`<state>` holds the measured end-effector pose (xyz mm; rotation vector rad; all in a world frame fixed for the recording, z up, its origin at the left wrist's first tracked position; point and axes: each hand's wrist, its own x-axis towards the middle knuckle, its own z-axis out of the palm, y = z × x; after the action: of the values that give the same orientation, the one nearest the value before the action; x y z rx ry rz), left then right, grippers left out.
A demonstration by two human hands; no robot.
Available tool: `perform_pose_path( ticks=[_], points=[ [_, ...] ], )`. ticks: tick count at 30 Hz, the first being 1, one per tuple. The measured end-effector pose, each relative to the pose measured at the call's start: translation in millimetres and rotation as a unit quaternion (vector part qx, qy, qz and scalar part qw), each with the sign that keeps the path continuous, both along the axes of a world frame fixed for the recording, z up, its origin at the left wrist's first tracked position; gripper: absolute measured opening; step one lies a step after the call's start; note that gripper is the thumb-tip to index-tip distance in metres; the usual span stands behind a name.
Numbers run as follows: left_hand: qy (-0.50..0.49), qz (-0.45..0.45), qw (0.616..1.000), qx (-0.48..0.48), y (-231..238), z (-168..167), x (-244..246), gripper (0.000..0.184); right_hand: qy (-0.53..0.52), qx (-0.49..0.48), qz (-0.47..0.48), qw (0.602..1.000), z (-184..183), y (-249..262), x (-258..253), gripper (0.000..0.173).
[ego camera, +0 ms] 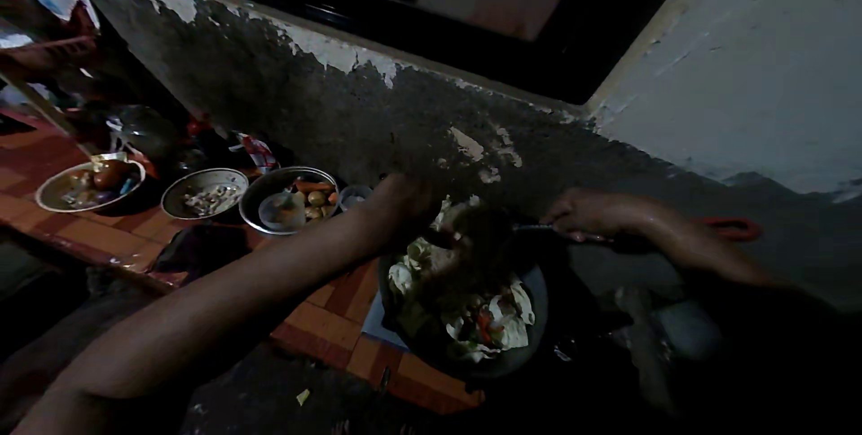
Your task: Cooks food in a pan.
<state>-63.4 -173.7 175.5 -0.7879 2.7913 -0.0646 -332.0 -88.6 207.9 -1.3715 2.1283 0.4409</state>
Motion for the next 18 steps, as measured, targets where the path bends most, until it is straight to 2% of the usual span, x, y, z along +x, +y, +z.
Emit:
perform_pose_path(
  ticks=[3, 6, 8, 10, 12, 14, 16, 18],
  points=[
    [-0.009, 0.007, 1.0, 0.005, -3.8, -7.8, 5.1, 0.012, 0.081, -0.062, 0.068, 0.992, -12.2, -5.4, 9.7, 0.023],
    [0.014, 0.011, 1.0, -0.003, -11.2, -19.4, 12.0, 0.014, 0.159, -0.156, 0.11, 0.969, -34.2, 3.0, 28.7, 0.02],
    [0.021, 0.017, 1.0, -0.004, -13.8, -23.5, 15.0, 0.014, 0.193, -0.208, 0.105, 0.953, -50.4, 5.4, 40.4, 0.019],
    [0.016, 0.014, 1.0, -0.009, -14.4, -26.7, 17.1, 0.015, 0.197, -0.233, 0.086, 0.948, -68.7, 0.3, 44.8, 0.026],
    [0.017, 0.009, 1.0, -0.009, -13.4, -27.9, 18.6, 0.015, 0.188, -0.243, 0.08, 0.948, -92.3, -6.4, 42.5, 0.041],
    [0.018, 0.01, 1.0, -0.005, -9.5, -26.0, 19.6, 0.013, 0.179, -0.222, 0.083, 0.955, -118.7, -7.5, 36.9, 0.048],
    [0.018, 0.009, 1.0, -0.008, -9.1, -25.4, 18.6, 0.013, 0.16, -0.169, 0.077, 0.969, -131.0, 0.4, 33.8, 0.046],
    [0.008, 0.021, 1.0, -0.007, -11.1, -25.6, 15.8, 0.015, 0.128, -0.108, 0.07, 0.984, -126.8, 14.2, 34.8, 0.043]
  ],
)
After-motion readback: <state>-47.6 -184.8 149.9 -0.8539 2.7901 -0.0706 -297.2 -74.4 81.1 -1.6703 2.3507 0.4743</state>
